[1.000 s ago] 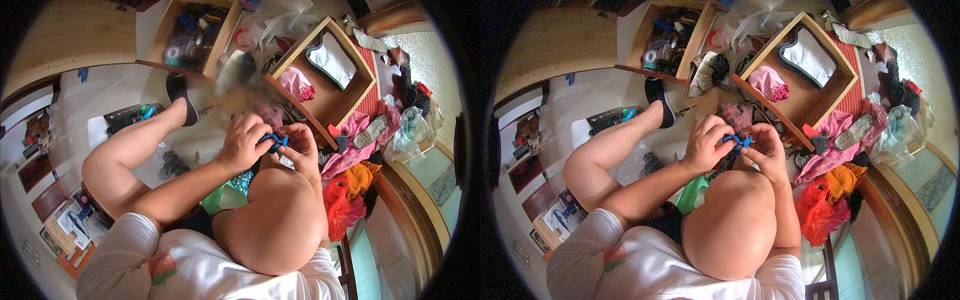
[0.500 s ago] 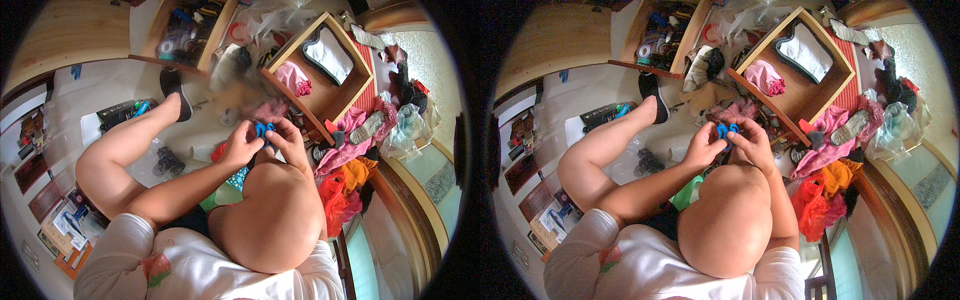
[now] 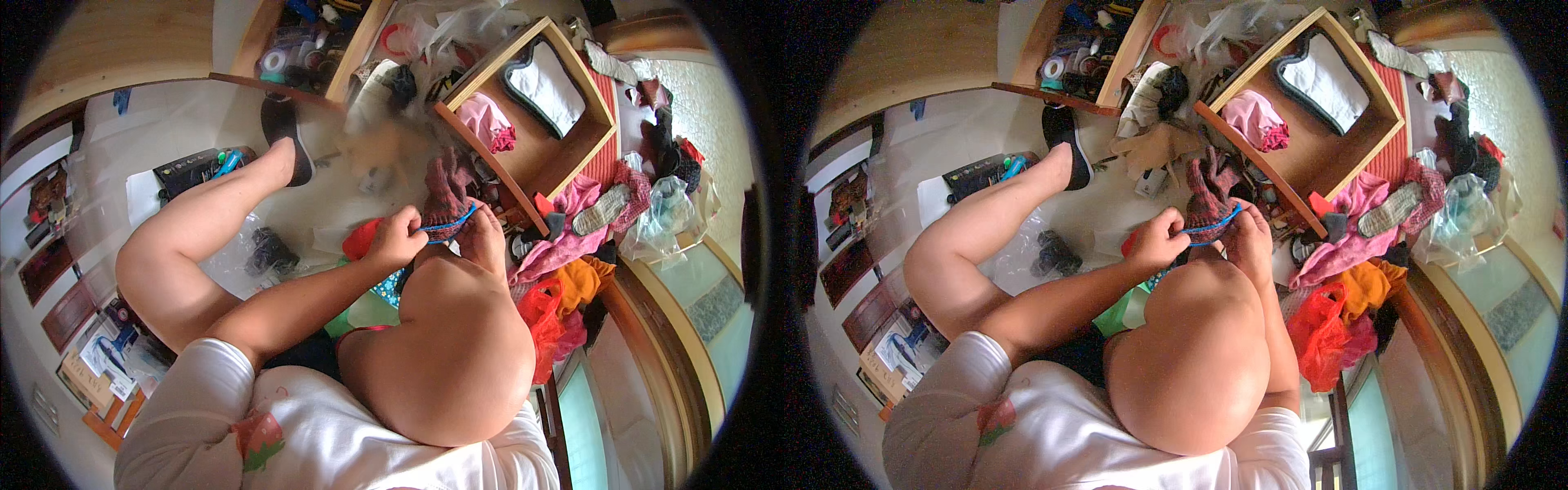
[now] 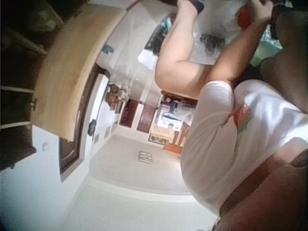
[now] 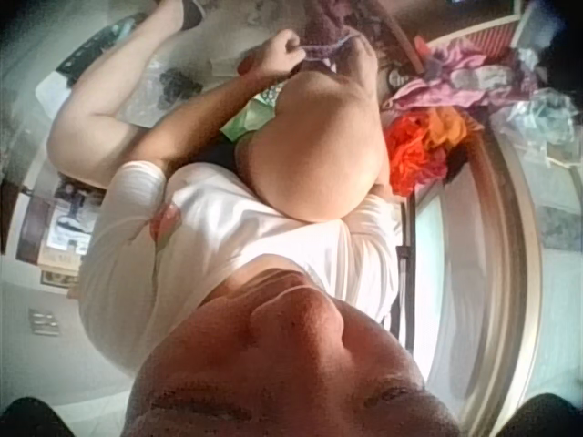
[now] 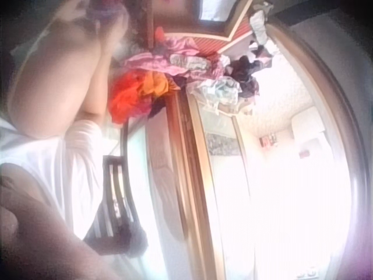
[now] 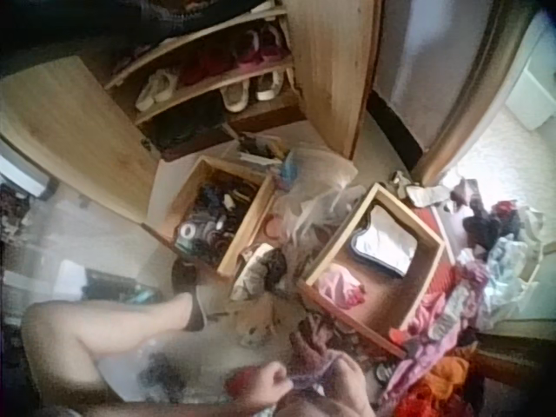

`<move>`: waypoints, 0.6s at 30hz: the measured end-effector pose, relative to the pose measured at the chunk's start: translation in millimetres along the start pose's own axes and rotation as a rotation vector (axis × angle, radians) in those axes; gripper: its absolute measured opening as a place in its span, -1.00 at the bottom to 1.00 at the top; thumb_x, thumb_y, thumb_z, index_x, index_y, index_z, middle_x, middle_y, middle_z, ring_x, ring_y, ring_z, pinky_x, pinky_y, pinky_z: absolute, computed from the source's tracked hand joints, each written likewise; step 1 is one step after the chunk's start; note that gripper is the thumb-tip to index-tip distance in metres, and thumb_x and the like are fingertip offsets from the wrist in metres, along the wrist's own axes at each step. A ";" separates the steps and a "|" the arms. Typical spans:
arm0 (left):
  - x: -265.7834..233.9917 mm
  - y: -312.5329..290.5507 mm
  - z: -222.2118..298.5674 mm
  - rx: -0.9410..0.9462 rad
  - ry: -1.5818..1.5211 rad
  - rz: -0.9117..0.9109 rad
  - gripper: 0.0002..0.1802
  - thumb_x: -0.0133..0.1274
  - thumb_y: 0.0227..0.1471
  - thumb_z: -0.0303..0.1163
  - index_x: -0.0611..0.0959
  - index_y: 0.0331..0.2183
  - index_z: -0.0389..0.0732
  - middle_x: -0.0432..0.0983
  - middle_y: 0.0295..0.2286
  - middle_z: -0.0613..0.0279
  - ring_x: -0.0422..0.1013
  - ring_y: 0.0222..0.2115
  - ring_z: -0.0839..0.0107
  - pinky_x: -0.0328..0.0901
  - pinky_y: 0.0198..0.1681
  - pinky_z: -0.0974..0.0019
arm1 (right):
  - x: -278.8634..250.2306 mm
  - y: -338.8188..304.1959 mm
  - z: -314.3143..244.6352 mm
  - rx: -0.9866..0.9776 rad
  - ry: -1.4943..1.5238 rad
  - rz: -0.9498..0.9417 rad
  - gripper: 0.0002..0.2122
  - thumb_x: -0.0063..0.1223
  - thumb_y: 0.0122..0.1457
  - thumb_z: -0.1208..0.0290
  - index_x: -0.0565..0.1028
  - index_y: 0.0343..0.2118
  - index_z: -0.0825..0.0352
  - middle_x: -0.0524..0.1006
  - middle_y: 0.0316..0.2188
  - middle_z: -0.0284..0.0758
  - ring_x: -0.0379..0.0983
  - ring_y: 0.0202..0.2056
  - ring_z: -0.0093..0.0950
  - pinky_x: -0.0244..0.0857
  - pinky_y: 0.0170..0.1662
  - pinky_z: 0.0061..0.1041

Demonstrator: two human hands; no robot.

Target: The person sorts through a pile of clothes and miscellaneous items, picking up socks, a mesh bag, and a small plush toy, placing some items into a wooden drawer.

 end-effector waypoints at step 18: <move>19.2 19.6 -34.7 0.039 -0.252 0.083 -0.86 0.03 -0.24 -0.51 0.43 -0.50 -0.27 0.40 -0.62 0.23 0.31 -0.59 0.53 0.22 -0.53 0.37 | -15.9 15.4 15.3 0.100 -0.006 -0.073 -0.77 -0.30 0.18 0.47 0.38 -0.21 0.45 0.49 -0.33 -0.27 0.43 -0.31 -0.50 0.33 -0.19 -0.52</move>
Point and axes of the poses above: each hand's wrist, its own y-axis towards the middle knuckle, its own x-axis out of the palm, z = x × y, the point moved 2 cm from there along y, towards the middle knuckle
